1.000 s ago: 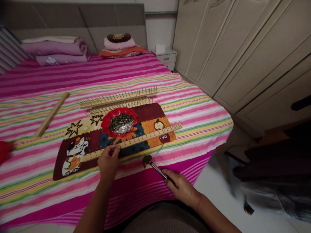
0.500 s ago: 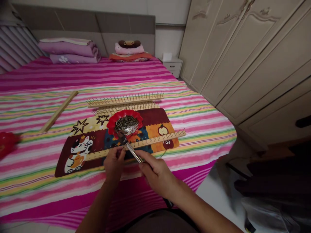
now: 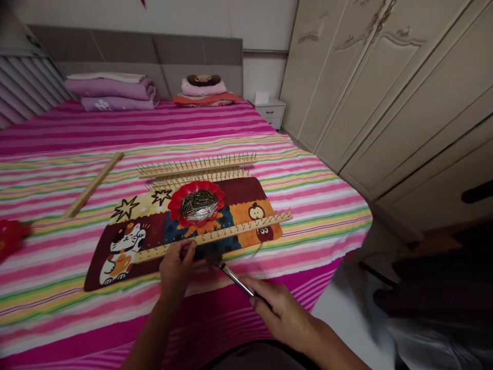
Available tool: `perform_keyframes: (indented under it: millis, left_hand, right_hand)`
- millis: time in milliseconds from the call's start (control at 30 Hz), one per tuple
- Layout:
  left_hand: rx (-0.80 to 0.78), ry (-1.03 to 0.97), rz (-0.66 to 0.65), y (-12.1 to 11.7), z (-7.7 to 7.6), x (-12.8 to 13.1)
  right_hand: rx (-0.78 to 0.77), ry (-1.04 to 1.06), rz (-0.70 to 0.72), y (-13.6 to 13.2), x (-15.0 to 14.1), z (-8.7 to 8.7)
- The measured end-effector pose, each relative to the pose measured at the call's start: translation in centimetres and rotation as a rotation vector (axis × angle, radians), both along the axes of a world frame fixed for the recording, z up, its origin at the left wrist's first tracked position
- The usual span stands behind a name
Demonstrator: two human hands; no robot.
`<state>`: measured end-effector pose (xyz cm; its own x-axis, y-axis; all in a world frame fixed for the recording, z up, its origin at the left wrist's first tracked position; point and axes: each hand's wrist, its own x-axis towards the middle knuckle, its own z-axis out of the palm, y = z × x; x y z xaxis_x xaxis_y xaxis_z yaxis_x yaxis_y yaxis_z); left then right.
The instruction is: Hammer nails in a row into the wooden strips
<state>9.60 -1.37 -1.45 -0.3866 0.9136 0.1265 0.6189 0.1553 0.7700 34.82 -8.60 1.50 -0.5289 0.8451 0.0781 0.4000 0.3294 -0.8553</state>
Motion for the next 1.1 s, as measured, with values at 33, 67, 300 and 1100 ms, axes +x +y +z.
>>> perform_keyframes:
  millis: [33,67,300,1100]
  left_hand:
    - [0.013,0.014,0.009,-0.2,0.5,-0.2]
    - [0.034,0.04,0.017,-0.2,1.1,-0.5]
    - [0.006,0.366,-0.171,5.3,6.3,-1.3]
    - [-0.354,0.135,-0.342,11.8,7.0,-2.1]
  right_hand:
    - [0.037,-0.04,0.023,-0.3,0.7,-0.9]
    - [0.069,-0.076,0.04,-0.6,1.3,-1.9]
    - [0.14,-0.198,-0.016,-0.9,2.5,-6.3]
    - [0.104,-0.134,0.003,-0.4,2.4,-7.0]
